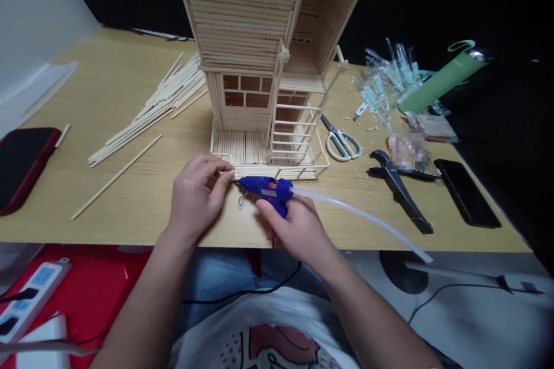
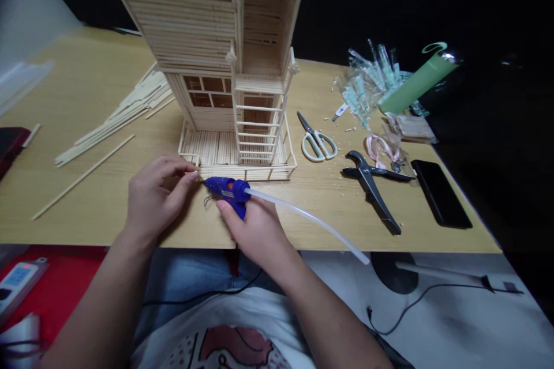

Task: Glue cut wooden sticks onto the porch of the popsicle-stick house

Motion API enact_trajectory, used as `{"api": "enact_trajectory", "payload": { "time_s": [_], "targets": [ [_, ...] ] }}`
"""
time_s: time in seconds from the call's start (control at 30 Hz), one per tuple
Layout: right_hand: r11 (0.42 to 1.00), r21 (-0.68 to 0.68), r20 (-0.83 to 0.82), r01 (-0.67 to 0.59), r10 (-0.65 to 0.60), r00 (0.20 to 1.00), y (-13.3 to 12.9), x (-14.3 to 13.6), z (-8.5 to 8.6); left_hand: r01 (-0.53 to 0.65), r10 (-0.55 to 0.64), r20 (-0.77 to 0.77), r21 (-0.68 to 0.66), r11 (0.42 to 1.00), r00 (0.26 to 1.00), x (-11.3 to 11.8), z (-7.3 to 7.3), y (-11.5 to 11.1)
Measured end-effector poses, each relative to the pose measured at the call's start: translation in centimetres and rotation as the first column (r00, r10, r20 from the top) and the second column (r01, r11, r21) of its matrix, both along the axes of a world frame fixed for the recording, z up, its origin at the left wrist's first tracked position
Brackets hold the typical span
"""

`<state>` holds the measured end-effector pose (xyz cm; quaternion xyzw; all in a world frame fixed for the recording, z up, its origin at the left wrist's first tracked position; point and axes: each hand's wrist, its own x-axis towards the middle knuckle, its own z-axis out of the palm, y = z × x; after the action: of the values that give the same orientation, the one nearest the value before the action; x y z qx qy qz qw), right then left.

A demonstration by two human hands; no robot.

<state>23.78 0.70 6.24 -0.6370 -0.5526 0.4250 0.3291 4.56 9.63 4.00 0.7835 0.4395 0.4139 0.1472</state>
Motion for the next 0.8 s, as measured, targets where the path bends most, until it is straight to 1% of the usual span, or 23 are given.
{"api": "enact_trajectory", "payload": {
  "time_s": [0.23, 0.4, 0.8],
  "targets": [
    [1.0, -0.014, 0.002, 0.013, -0.013, 1.0, 0.0, -0.03, -0.16, 0.003, -0.003, -0.017, 0.014, 1.0, 1.0, 0.1, -0.17, -0.01],
    [1.0, 0.011, -0.023, 0.013, -0.013, 1.0, -0.02, 0.02, -0.12, 0.003, -0.002, -0.03, 0.027, 1.0, 1.0, 0.08, -0.26, 0.06],
    [0.999, 0.025, -0.01, 0.021, -0.02, 1.0, -0.17, 0.1, -0.22, 0.007, -0.006, -0.038, 0.01, 1.0, 0.999, 0.07, -0.21, 0.03]
  ]
}}
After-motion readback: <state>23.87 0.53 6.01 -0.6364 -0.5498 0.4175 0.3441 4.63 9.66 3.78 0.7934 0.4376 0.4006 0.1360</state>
